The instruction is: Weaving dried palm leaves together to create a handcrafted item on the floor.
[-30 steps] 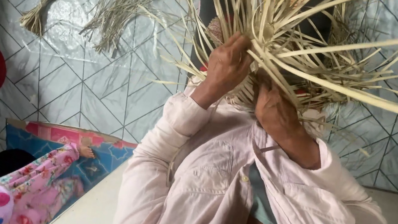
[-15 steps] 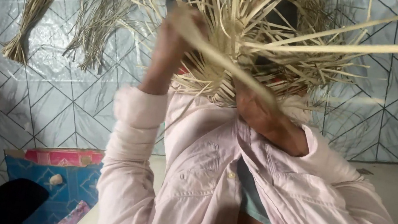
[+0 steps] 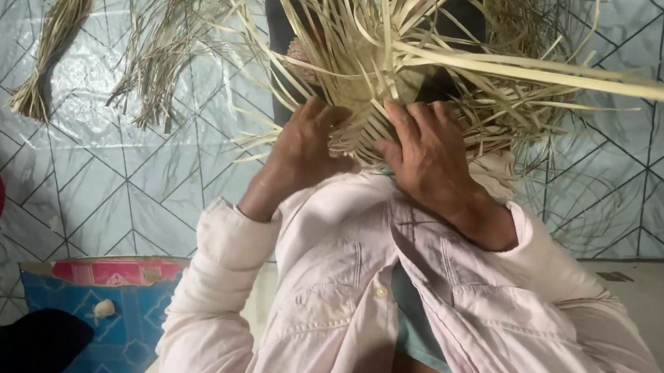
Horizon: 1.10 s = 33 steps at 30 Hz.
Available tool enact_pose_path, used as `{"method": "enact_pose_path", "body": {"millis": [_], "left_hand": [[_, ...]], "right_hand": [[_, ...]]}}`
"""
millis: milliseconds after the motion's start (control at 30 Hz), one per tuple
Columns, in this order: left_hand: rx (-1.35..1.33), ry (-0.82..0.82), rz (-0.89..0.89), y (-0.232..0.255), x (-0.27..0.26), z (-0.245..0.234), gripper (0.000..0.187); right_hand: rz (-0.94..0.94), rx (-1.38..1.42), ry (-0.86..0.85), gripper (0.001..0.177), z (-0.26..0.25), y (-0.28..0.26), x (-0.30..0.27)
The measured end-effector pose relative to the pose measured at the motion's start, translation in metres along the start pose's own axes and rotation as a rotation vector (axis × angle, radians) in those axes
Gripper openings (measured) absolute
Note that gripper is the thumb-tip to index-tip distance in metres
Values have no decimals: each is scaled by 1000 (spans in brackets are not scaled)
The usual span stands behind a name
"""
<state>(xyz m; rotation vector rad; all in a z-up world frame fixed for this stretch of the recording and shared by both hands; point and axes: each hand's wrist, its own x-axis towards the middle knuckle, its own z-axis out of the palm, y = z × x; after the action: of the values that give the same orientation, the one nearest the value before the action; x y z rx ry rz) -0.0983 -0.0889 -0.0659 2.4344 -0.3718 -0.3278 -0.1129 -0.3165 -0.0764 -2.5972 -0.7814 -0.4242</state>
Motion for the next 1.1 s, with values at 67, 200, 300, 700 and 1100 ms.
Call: {"method": "enact_pose_path", "body": {"millis": [67,200,300,700,1100], "left_hand": [[-26,-21,-41,-5,-8,-16,68],[-41,44,-407,-99,-39,-54,37],[267,-51,-597,-116,-67,-100,37],[115,361,27,-2,41,39,10],[-325,235,11,0,24,36,17]], "right_hand": [[8,-10,-23,54,27,17,-13],[64,41,-94,62,29,26,-19],[104,99,-137,69,32,33,-24],[105,271,-15,26,7,17,-7],[135,584,-118,20,29,46,21]]}}
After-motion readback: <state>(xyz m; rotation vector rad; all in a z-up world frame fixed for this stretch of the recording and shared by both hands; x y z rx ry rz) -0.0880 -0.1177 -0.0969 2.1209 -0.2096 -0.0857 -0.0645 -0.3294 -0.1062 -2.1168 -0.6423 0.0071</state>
